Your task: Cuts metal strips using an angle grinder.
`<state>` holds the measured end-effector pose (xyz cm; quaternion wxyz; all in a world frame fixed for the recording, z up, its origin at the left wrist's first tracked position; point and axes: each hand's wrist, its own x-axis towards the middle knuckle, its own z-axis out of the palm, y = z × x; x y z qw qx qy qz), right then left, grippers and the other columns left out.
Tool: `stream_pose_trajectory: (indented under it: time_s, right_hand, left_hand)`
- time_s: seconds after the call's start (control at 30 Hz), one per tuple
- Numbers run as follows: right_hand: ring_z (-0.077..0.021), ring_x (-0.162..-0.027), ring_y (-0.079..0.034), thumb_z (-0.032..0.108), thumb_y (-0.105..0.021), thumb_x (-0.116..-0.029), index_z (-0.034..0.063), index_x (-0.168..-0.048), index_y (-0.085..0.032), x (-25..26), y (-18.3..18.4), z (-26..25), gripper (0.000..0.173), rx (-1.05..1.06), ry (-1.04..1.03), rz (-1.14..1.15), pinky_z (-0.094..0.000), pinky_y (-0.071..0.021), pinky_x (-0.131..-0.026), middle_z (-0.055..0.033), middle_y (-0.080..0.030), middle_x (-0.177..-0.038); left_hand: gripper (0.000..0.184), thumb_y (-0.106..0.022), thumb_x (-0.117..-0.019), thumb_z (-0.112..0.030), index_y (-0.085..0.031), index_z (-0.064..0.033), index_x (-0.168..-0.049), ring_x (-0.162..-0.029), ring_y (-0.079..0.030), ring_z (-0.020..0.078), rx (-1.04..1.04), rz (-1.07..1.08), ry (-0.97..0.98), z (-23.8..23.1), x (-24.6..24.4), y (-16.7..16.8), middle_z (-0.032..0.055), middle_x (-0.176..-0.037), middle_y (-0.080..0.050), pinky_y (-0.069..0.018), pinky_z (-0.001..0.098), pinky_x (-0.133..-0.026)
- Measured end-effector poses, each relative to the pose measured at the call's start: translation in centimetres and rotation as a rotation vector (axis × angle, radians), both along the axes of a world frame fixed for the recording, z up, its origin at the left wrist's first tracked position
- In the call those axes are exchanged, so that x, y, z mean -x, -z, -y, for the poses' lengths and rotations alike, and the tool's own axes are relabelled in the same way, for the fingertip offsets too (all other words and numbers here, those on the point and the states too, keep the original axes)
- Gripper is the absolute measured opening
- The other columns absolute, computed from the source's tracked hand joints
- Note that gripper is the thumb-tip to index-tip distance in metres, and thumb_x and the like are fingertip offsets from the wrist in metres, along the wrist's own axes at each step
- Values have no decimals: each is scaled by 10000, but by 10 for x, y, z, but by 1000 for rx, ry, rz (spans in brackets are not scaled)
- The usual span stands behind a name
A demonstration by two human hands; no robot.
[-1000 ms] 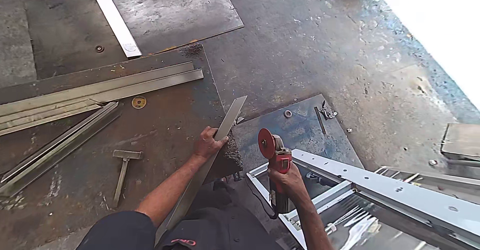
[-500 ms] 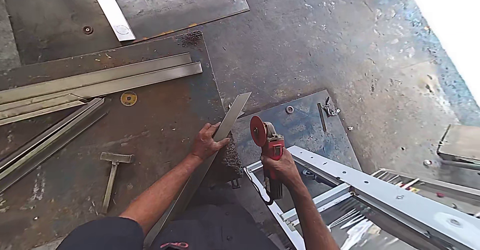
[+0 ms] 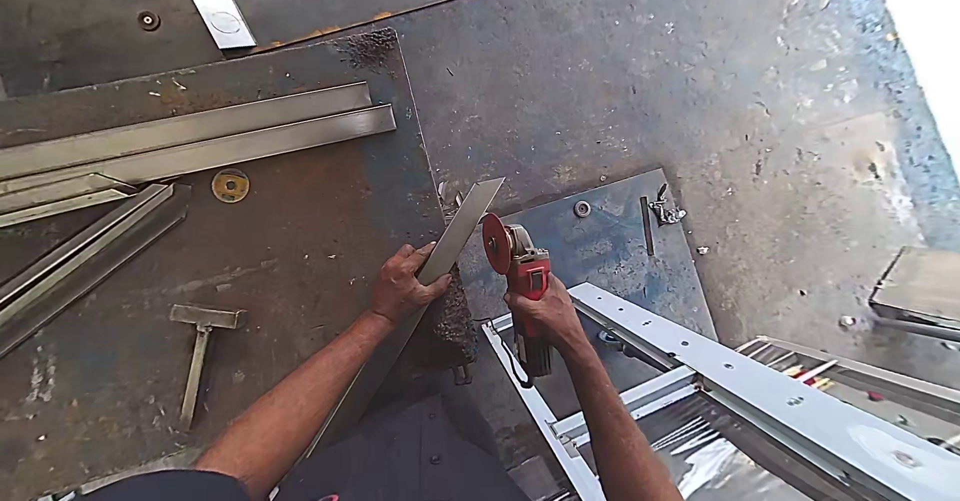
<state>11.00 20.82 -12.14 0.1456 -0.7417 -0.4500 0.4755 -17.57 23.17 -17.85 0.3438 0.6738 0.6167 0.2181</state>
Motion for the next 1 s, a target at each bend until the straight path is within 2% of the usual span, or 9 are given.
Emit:
stream_pose_trajectory:
  time_s: [0.9,1.0]
  right_hand:
    - [-110,-919,-686,467,-829,-668,80,-1232,-621,3,3,-7,715,4,-52,37,-373,-572,-847,-30,-706,-1018]
    - [-106,-896,-690,461,-834,-662,81,-1219,-619,3,5,-8,707,-6,-44,39,-361,-581,-823,-24,-707,-995]
  left_hand:
    - [673,-724,-814,-609,-719,-162,-1318,-872,-684,191,-17,3,7,1,1,1,89,-996,-715,-583,383,-807]
    - [669,-726,-816,-610,-719,-169,-1318,-881,-688,190,-3,3,6,1,1,1,84,-998,-716,-585,387,-812]
